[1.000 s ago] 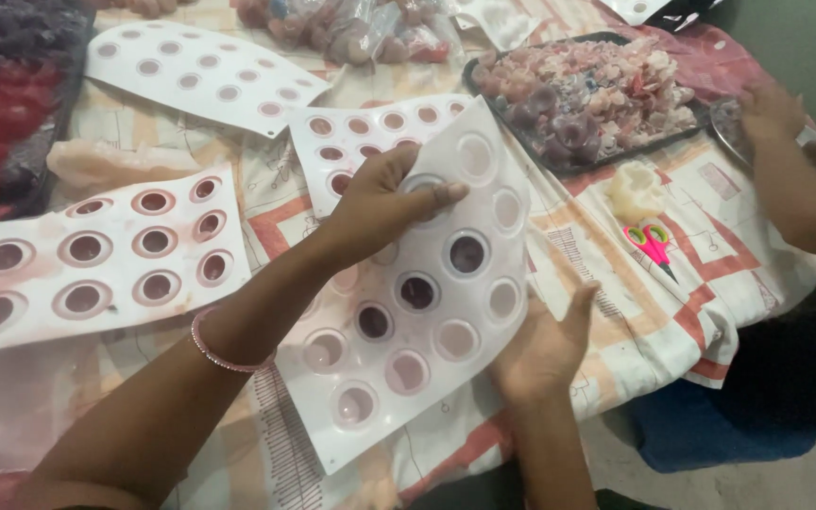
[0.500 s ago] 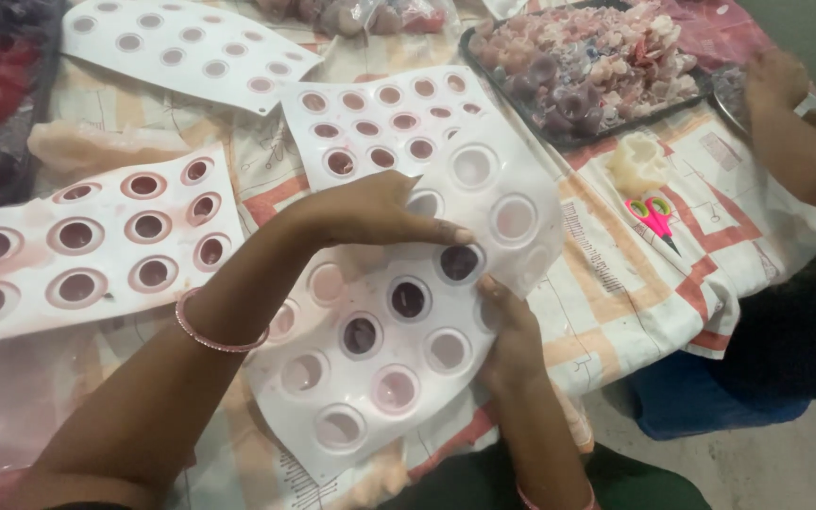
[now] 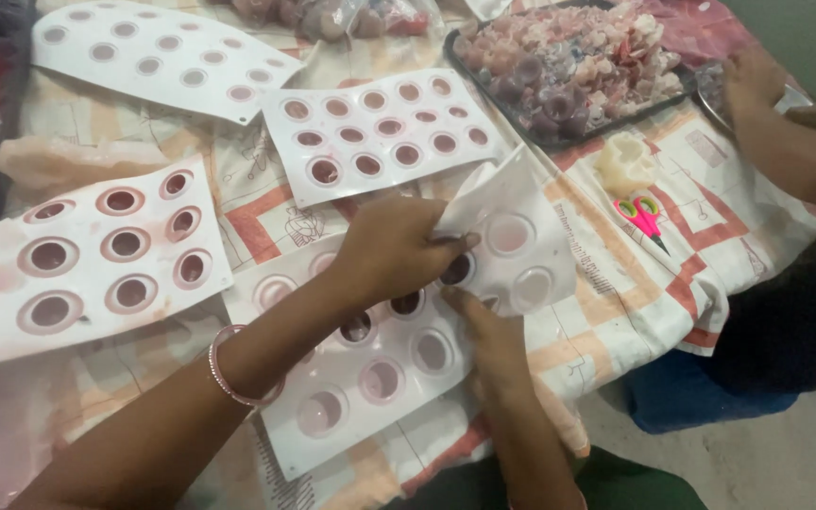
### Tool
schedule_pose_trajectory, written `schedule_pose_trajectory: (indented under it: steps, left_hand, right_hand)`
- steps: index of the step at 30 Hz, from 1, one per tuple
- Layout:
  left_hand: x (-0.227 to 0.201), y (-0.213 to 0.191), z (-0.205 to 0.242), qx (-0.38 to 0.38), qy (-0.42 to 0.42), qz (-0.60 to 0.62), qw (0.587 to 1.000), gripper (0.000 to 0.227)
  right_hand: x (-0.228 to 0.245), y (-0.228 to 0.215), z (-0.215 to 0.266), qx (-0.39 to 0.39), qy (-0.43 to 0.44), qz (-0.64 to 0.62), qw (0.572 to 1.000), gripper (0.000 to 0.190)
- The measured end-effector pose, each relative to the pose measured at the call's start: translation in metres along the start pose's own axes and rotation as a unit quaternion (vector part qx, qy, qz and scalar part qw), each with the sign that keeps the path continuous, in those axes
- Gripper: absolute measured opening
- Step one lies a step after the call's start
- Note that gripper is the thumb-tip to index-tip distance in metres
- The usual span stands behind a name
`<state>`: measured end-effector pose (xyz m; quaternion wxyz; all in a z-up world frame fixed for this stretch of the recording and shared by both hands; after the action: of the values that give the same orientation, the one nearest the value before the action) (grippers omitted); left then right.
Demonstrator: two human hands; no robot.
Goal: Removing small cast candles from flexible silicone molds by hand.
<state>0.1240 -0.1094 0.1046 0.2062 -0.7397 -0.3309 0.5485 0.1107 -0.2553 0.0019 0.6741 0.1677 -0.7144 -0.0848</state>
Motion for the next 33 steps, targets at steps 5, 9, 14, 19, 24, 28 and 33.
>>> schedule_pose_trajectory:
  steps: [5, 9, 14, 19, 24, 28, 33]
  left_hand:
    - [-0.002, -0.009, 0.002, -0.022, 0.008, 0.023, 0.999, 0.025]
    - [-0.022, -0.019, 0.014, -0.079, 0.076, 0.002, 0.994, 0.016]
    - [-0.017, -0.017, 0.015, -0.095, 0.051, -0.008, 0.994, 0.012]
    - [-0.033, -0.017, 0.030, -0.164, 0.122, -0.068, 0.977, 0.014]
    - [-0.030, -0.019, 0.028, -0.180, 0.116, -0.052, 0.975, 0.017]
    - [-0.043, -0.018, 0.040, -0.198, 0.120, -0.066, 0.971, 0.013]
    - [-0.038, -0.024, 0.033, -0.178, 0.086, -0.029, 0.980, 0.013]
  right_hand:
    - [0.011, 0.010, -0.006, 0.034, -0.033, 0.044, 0.998, 0.059]
    - [0.022, 0.016, -0.004, 0.069, -0.062, 0.128, 0.987, 0.063]
    - [0.010, 0.009, -0.007, 0.075, -0.075, 0.158, 0.982, 0.060]
    - [-0.005, -0.006, -0.008, 0.038, -0.072, 0.153, 0.985, 0.063]
    - [0.005, -0.012, -0.011, 0.052, -0.115, 0.172, 0.977, 0.055]
    - [0.003, -0.013, -0.015, 0.055, -0.134, 0.169, 0.975, 0.051]
    - [-0.003, -0.017, -0.018, 0.043, -0.095, 0.118, 0.988, 0.053]
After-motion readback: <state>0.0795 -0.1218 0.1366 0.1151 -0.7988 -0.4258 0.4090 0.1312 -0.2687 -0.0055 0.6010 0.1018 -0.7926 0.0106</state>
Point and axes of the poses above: each hand's wrist, its own z-axis away from the middle knuckle, its own y-axis out of the palm, x = y × z, the point moved 8 cm from there along -z, towards the middle knuckle, and after that the axes turned 11 degrees about -y, right-handed, at the moved point
